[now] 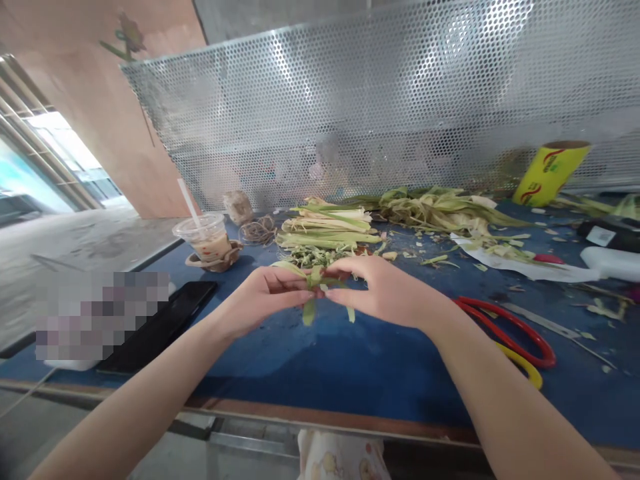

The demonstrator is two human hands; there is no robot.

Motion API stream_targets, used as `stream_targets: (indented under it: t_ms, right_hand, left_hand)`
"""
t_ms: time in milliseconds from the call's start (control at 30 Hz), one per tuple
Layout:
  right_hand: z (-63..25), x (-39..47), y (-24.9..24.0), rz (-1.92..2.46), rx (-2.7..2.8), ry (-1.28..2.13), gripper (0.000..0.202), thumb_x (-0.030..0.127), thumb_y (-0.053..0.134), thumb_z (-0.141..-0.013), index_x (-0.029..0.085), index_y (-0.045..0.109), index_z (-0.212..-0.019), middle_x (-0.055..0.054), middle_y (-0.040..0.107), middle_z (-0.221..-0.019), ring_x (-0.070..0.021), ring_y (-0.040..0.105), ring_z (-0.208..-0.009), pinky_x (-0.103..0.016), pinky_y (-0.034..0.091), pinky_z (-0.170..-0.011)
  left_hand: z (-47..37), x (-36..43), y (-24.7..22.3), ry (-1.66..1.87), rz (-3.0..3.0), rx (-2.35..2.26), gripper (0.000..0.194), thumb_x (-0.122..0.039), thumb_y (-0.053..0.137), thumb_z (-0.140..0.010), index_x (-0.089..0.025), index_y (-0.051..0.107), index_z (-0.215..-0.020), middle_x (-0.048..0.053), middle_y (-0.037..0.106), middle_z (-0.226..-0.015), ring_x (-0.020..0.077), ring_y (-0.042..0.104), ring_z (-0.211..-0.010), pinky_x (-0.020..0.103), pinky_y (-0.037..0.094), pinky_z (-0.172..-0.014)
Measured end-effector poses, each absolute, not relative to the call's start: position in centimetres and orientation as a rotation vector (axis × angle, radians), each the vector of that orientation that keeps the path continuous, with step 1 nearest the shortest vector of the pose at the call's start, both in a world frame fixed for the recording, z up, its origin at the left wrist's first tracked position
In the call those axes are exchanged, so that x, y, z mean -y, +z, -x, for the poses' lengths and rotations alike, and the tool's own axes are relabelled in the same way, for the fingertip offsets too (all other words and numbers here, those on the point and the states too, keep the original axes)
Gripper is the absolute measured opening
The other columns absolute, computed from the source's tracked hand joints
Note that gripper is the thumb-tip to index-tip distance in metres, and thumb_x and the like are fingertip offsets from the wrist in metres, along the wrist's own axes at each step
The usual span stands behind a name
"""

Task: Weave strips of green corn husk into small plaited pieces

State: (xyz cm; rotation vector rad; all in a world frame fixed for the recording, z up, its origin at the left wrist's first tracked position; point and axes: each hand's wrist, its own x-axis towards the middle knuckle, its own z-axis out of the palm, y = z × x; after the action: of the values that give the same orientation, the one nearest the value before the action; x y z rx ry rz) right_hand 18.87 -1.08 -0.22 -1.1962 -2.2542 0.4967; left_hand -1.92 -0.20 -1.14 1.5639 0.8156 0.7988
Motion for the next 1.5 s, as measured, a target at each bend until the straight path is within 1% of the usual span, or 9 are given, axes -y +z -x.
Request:
stream_targets:
  t_ms: [133, 267, 367, 533, 633, 767, 1133, 1300, 1500]
  right_hand:
    - [-17.4, 1.2, -0.6, 1.207, 2.117, 0.51, 0.032, 0.045, 0.059, -0.073, 0.023, 0.064, -0.096, -0.003, 0.067, -0.096, -0.0196, 0.06, -0.087, -0.029, 0.046, -0.073]
    - [-16.3, 1.3, -0.8, 1.121, 2.046, 0.607, 0.018, 0.04, 0.063, -0.071, 0.023, 0.065, -0.076, 0.001, 0.065, -0.079, -0.015, 0.057, -0.074, -0.026, 0.044, -0.067]
    - [-16.0, 1.2, -1.0, 1.057, 1.985, 0.681, 0.01, 0.032, 0.066, -0.069, 0.022, 0.066, -0.073, 0.002, 0.064, -0.076, -0.0147, 0.057, -0.074, -0.026, 0.043, -0.067]
    - [-16.0, 1.0, -1.1, 0.992, 1.882, 0.794, 0.01, 0.029, 0.061, -0.073, 0.019, 0.065, -0.074, 0.001, 0.064, -0.072, -0.0143, 0.058, -0.07, -0.026, 0.043, -0.064]
    - [-15.9, 1.1, -1.1, 1.024, 1.939, 0.79, 0.016, 0.031, 0.058, -0.076, 0.018, 0.063, -0.069, 0.0, 0.062, -0.067, -0.0143, 0.056, -0.068, -0.028, 0.042, -0.064]
    - [-15.7, 1.2, -1.3, 0.986, 1.89, 0.842, 0.016, 0.033, 0.058, -0.076, 0.018, 0.062, -0.07, -0.001, 0.063, -0.071, -0.014, 0.057, -0.067, -0.029, 0.045, -0.064]
    - [-15.8, 1.1, -1.9, 0.97, 1.528, 0.876, 0.016, 0.034, 0.066, -0.07, 0.019, 0.063, -0.077, -0.001, 0.065, -0.068, -0.0131, 0.061, -0.062, -0.024, 0.048, -0.055]
    - [-15.8, 1.0, -1.8, 0.933, 1.537, 1.01, 0.02, 0.039, 0.06, -0.075, 0.019, 0.063, -0.073, -0.001, 0.065, -0.068, -0.0126, 0.061, -0.063, -0.024, 0.048, -0.059]
    - [-15.7, 0.7, -1.9, 0.851, 1.559, 1.133, 0.022, 0.041, 0.06, -0.076, 0.019, 0.061, -0.077, 0.0, 0.064, -0.068, -0.0122, 0.061, -0.063, -0.026, 0.049, -0.062]
  left_hand:
    - [1.8, 0.3, -1.1, 0.83, -1.557, -0.85, 0.021, -0.019, 0.069, -0.067, -0.012, 0.067, -0.086, 0.004, 0.071, -0.074, 0.0136, 0.064, -0.07, 0.023, 0.046, -0.069]
    - [1.6, 0.4, -1.2, 0.819, -1.495, -0.793, 0.057, -0.018, 0.073, -0.063, -0.012, 0.052, -0.116, 0.003, 0.071, -0.07, 0.0133, 0.065, -0.064, 0.022, 0.046, -0.063]
    - [1.5, 0.5, -1.3, 0.843, -1.466, -0.779, 0.069, -0.018, 0.074, -0.062, -0.012, 0.045, -0.125, 0.003, 0.071, -0.069, 0.0133, 0.065, -0.063, 0.022, 0.047, -0.064]
    - [1.7, 0.7, -1.3, 0.855, -1.5, -0.765, 0.067, -0.015, 0.072, -0.065, -0.018, 0.046, -0.127, 0.002, 0.073, -0.072, 0.0146, 0.067, -0.073, 0.025, 0.049, -0.074]
    - [1.7, 0.7, -1.1, 0.881, -1.568, -0.799, 0.057, -0.026, 0.067, -0.072, -0.017, 0.049, -0.125, 0.005, 0.073, -0.073, 0.0153, 0.067, -0.069, 0.023, 0.049, -0.063]
    - [1.5, 0.6, -1.1, 0.99, -1.635, -0.872, 0.039, -0.039, 0.057, -0.078, -0.014, 0.065, -0.107, 0.008, 0.072, -0.074, 0.0153, 0.066, -0.063, 0.021, 0.048, -0.05]
    - [1.5, 0.8, -0.7, 1.096, -1.631, -0.919, 0.033, -0.036, 0.053, -0.081, -0.015, 0.067, -0.103, 0.008, 0.073, -0.079, 0.018, 0.068, -0.07, 0.022, 0.051, -0.049]
    - [1.4, 0.7, -0.6, 1.06, -1.542, -0.894, 0.041, -0.039, 0.06, -0.075, -0.015, 0.063, -0.108, 0.006, 0.072, -0.075, 0.0184, 0.067, -0.068, 0.024, 0.051, -0.05]
    - [1.5, 0.7, -0.7, 0.993, -1.55, -0.893, 0.062, -0.025, 0.072, -0.065, -0.013, 0.051, -0.122, 0.003, 0.071, -0.067, 0.0128, 0.063, -0.056, 0.021, 0.048, -0.05]
